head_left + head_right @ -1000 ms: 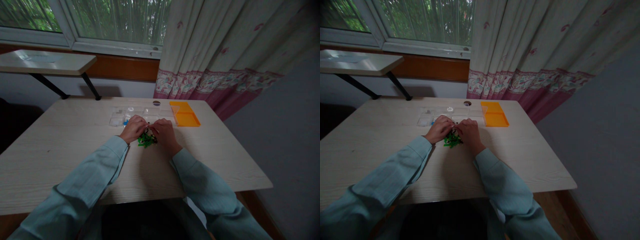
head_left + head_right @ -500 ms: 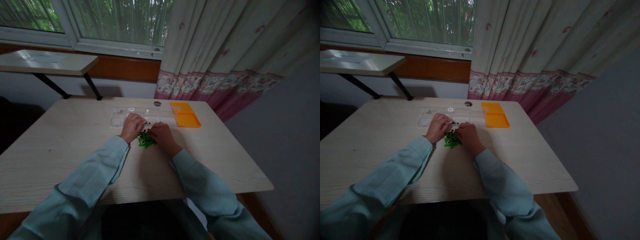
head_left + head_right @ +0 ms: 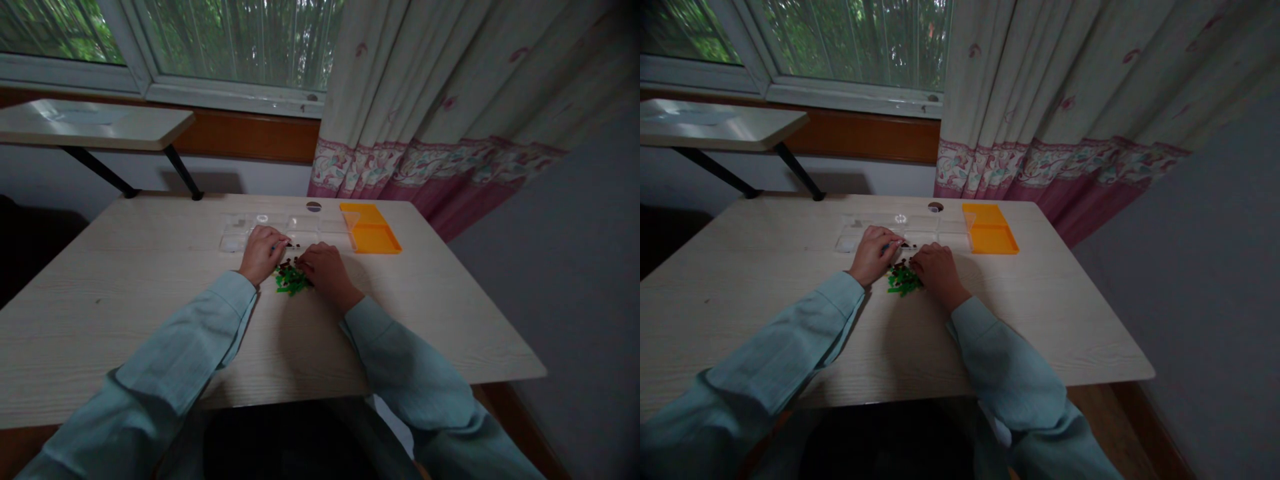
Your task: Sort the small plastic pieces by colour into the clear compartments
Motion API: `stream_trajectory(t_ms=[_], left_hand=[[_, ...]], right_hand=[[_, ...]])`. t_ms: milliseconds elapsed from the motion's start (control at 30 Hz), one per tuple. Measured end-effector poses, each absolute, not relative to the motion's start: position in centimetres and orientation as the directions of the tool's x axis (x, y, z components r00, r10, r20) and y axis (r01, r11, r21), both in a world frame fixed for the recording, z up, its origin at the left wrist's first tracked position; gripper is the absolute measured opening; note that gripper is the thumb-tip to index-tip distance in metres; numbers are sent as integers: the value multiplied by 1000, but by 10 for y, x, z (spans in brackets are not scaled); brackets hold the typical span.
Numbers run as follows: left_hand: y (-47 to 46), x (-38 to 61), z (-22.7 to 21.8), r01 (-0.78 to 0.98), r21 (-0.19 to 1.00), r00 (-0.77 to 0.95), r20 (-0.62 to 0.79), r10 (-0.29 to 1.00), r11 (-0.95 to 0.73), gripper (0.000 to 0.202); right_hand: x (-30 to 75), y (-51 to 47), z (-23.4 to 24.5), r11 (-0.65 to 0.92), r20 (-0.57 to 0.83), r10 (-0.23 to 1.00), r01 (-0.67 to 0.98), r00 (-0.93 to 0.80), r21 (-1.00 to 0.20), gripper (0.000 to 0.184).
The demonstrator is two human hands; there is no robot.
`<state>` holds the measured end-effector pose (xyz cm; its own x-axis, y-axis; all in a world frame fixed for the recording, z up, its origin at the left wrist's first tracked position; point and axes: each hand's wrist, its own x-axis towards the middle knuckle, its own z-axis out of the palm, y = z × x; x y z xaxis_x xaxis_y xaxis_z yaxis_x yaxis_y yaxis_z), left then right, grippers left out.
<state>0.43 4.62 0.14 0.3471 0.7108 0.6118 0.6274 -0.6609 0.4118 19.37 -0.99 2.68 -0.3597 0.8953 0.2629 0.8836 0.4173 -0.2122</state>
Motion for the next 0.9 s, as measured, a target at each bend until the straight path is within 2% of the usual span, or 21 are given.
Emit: stream_trajectory(t_ms=[167, 333, 600, 733, 800, 900], left_hand=[[47, 4, 1, 630, 420, 346, 602, 720, -653, 25], [47, 4, 0, 637, 422, 339, 598, 726, -645, 25], [48, 4, -1, 646, 390, 371, 592, 716, -656, 27], [48, 3, -1, 642, 374, 376, 608, 699, -670, 35], [46, 3, 0, 633, 376, 373, 618, 693, -676, 38], [44, 3, 3, 612, 374, 398, 615, 681, -696, 33]], right_hand=[[197, -7, 24, 371, 333, 902, 887, -274, -275, 12], [199, -6, 24, 277, 371, 914, 921, -164, -275, 12], [198, -8, 26, 266, 370, 916, 923, -154, -276, 13], [197, -7, 25, 258, 371, 919, 916, -134, -306, 13], [198, -6, 24, 263, 379, 918, 896, -118, -357, 14], [201, -2, 20, 261, 373, 926, 806, -54, -531, 17]])
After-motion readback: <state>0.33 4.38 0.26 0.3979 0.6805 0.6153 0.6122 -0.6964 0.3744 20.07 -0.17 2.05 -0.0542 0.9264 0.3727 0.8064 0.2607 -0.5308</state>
